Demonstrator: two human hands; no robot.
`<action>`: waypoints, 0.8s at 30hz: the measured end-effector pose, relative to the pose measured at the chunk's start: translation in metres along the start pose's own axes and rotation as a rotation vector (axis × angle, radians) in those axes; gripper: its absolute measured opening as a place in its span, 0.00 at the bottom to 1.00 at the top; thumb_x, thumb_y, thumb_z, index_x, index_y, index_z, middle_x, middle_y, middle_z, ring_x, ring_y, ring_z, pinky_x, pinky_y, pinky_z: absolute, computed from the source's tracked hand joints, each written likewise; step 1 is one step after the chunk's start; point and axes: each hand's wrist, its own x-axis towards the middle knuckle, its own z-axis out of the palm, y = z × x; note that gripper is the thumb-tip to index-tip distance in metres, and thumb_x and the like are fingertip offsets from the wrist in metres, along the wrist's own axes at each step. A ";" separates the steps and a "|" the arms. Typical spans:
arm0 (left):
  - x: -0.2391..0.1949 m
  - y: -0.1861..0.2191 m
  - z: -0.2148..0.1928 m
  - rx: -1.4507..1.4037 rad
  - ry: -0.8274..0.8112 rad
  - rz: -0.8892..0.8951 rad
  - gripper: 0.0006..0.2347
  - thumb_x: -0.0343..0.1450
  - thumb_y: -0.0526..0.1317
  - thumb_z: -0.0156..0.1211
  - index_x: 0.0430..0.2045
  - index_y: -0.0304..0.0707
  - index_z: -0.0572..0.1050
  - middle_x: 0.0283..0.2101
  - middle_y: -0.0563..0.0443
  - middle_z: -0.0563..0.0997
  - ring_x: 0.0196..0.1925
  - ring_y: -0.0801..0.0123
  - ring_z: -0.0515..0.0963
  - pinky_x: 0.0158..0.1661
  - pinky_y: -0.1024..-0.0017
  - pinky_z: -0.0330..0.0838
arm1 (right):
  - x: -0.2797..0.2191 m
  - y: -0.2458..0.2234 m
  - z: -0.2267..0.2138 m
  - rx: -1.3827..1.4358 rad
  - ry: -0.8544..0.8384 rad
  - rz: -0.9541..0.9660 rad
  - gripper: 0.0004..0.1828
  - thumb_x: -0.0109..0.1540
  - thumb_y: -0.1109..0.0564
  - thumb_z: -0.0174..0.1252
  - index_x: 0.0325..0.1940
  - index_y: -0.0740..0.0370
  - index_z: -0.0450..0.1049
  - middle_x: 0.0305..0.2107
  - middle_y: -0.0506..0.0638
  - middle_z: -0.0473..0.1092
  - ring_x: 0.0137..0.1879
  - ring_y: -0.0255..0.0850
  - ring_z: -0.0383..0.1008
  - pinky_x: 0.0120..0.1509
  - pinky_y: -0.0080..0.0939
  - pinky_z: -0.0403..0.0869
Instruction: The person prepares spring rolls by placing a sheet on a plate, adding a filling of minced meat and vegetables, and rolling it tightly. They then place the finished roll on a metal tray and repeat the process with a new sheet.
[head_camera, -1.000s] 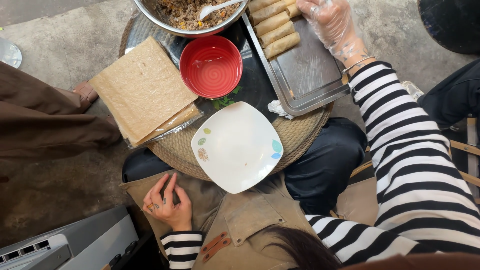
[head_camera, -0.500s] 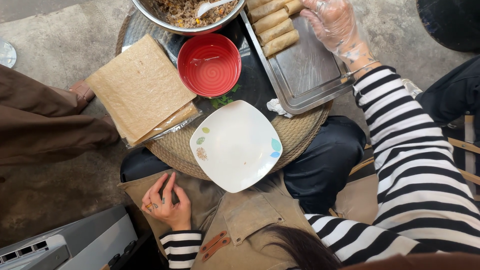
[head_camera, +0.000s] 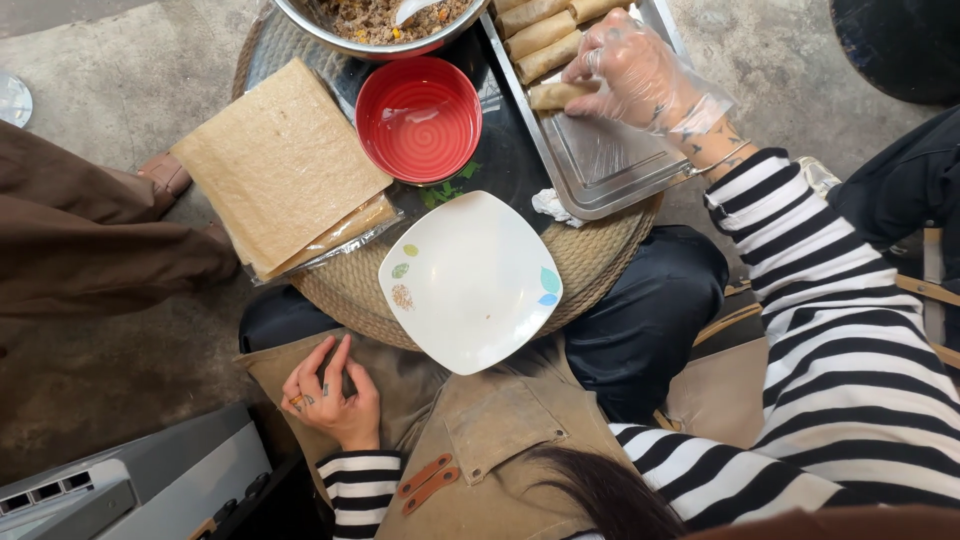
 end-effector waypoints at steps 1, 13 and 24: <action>0.001 0.000 0.000 -0.001 0.002 -0.003 0.11 0.69 0.26 0.59 0.37 0.45 0.83 0.46 0.53 0.80 0.47 0.60 0.73 0.49 0.65 0.61 | 0.001 -0.007 -0.007 -0.002 -0.001 -0.002 0.21 0.54 0.41 0.74 0.44 0.54 0.82 0.37 0.45 0.72 0.47 0.46 0.65 0.47 0.43 0.70; 0.036 0.043 -0.033 -0.480 0.025 -0.159 0.10 0.69 0.22 0.54 0.41 0.29 0.77 0.43 0.40 0.76 0.45 0.56 0.75 0.48 0.64 0.72 | -0.021 -0.154 -0.067 -0.168 0.437 -0.041 0.17 0.59 0.66 0.72 0.45 0.59 0.71 0.34 0.52 0.65 0.37 0.44 0.65 0.38 0.39 0.69; 0.072 0.100 -0.037 -1.421 -0.626 -0.445 0.16 0.67 0.38 0.66 0.48 0.40 0.76 0.39 0.47 0.82 0.37 0.73 0.80 0.37 0.75 0.77 | -0.043 -0.275 -0.064 0.022 0.736 -0.292 0.07 0.58 0.60 0.66 0.39 0.54 0.82 0.34 0.49 0.73 0.41 0.42 0.70 0.43 0.41 0.75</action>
